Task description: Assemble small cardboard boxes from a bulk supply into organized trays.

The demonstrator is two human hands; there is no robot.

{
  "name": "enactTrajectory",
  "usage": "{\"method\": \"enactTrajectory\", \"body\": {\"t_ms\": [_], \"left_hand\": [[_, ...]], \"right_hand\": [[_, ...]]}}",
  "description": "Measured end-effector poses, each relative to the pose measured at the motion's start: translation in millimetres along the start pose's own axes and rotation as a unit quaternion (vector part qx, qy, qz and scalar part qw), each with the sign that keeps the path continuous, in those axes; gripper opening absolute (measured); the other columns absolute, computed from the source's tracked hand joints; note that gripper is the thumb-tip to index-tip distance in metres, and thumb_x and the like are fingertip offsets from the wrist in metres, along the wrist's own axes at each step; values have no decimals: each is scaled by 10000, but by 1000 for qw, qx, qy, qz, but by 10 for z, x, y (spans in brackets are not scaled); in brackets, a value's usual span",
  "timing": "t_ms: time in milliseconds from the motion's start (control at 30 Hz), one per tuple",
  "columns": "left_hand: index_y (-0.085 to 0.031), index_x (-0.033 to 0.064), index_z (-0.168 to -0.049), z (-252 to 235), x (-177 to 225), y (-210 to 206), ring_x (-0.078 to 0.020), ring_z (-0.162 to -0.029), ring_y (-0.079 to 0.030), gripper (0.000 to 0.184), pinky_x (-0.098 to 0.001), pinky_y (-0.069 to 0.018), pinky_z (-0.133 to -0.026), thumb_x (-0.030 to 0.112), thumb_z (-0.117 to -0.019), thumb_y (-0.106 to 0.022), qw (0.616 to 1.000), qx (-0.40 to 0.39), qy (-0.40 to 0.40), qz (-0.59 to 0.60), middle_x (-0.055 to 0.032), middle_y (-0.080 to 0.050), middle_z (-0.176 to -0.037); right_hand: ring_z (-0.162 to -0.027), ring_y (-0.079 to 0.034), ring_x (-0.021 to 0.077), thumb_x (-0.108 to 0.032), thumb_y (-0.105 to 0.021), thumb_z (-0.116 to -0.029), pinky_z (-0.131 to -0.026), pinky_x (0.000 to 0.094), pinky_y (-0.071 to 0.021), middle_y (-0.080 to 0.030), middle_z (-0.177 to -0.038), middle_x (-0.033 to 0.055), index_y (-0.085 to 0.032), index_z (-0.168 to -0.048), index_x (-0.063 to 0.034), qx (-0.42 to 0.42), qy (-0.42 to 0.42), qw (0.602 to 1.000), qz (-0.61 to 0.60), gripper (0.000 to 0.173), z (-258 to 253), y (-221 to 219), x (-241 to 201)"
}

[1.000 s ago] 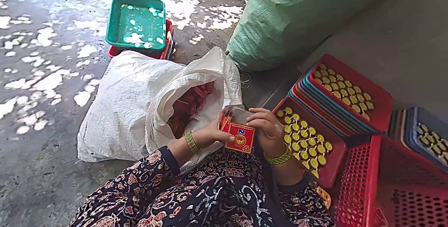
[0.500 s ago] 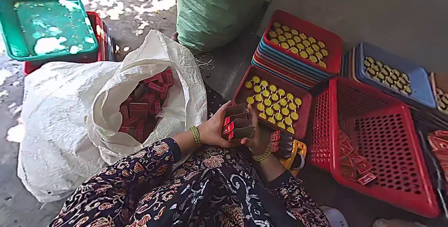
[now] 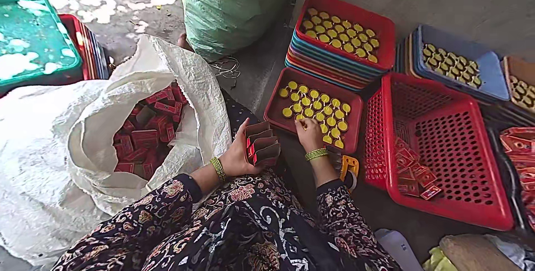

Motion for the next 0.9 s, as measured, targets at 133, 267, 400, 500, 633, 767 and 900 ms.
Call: {"method": "enactTrajectory", "body": {"t_ms": [133, 267, 400, 500, 633, 767, 900], "left_hand": [[51, 55, -1597, -37, 13, 0, -136, -1376, -500, 1526, -373, -431, -1161, 444, -526, -963, 999, -11, -19, -41, -157, -491, -1488], [57, 24, -1593, -25, -52, -20, -153, -1377, -503, 1556, -381, -427, -1162, 504, -511, -953, 997, -21, -2, -73, -185, -484, -1492], [22, -9, -1585, -33, -24, 8, -156, -1404, -471, 1532, -354, -390, -1188, 485, -514, -955, 997, -15, -25, -70, -189, -479, -1496], [29, 4, -1589, -32, -45, 4, -160, -1400, -479, 1534, -367, -400, -1182, 483, -516, -957, 998, -19, -17, -65, -186, -481, -1496], [35, 22, -1596, -18, -76, 14, -161, -1385, -493, 1543, -376, -423, -1165, 494, -515, -959, 998, -18, -8, -62, -185, -470, -1504], [19, -2, -1591, -17, -45, 36, -172, -1377, -505, 1528, -379, -421, -1167, 474, -521, -962, 998, -12, -19, -60, -203, -482, -1487], [-1, -19, -1585, -9, -13, 49, -169, -1377, -506, 1509, -368, -414, -1172, 460, -525, -962, 998, -11, -36, -53, -199, -499, -1476]], "right_hand": [[-1169, -625, 461, -397, -667, -956, -962, 664, -475, -678, -1189, 277, -732, -1105, 11, -118, -207, 956, 174, 439, -308, -133, 928], [-1120, -653, 441, -391, -784, -866, -943, 652, -494, -696, -1131, 272, -734, -1038, 38, -117, -255, 948, 150, 465, -392, -194, 1073], [-1129, -649, 445, -315, -812, -844, -947, 648, -499, -691, -1132, 280, -732, -1022, 40, -111, -266, 945, 154, 406, -424, -211, 974], [-1124, -645, 439, -315, -832, -835, -966, 649, -483, -694, -1130, 269, -734, -1066, 18, -114, -255, 954, 107, 416, -453, -241, 1056], [-1073, -662, 423, -228, -840, -845, -960, 643, -485, -710, -1082, 241, -714, -1125, 3, -61, -213, 975, 32, 385, -408, -143, 965], [-919, -715, 281, -188, -758, -932, -872, 499, -566, -737, -1055, 150, -720, -1158, -31, 92, -83, 991, -44, 277, -159, 255, 410], [-917, -726, 138, -39, -783, -888, -835, 321, -629, -742, -1048, 69, -726, -1092, -21, 143, 184, 927, -293, 212, 286, 578, -501]]}}
Point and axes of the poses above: each hand's wrist, its own z-axis away from the middle knuckle, its own y-axis out of the back of the hand, x = y × z, the point moved 9 cm from there along -z, towards the middle knuckle
